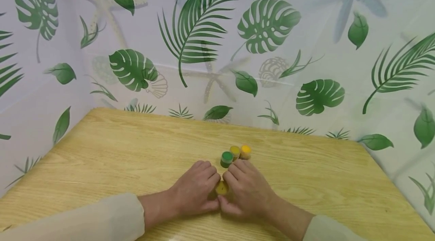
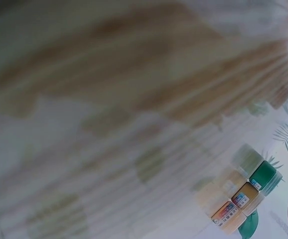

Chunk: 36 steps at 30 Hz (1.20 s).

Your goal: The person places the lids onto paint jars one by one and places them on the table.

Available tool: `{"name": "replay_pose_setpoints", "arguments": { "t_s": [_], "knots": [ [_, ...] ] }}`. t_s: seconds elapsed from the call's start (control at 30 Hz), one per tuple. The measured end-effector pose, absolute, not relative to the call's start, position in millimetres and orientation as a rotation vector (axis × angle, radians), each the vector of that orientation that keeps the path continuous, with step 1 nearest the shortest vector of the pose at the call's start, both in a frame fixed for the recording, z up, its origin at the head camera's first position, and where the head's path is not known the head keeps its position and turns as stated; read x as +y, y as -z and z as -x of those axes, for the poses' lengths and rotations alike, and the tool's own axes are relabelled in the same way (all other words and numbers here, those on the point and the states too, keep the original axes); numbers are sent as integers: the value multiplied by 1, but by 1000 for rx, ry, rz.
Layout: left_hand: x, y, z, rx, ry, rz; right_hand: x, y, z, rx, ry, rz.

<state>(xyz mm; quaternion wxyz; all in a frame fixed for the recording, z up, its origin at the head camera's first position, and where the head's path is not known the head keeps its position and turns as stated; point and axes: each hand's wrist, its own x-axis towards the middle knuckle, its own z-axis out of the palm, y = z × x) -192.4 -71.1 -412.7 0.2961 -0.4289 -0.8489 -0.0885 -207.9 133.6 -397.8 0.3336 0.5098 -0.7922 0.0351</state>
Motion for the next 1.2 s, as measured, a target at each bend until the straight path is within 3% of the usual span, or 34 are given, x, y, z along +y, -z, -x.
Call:
{"name": "replay_pose_setpoints", "arguments": {
  "t_s": [1.2],
  "knots": [
    [-70, 413, 189, -2285, 234, 1130, 135, 399, 206, -2063, -84, -1342]
  ]
}}
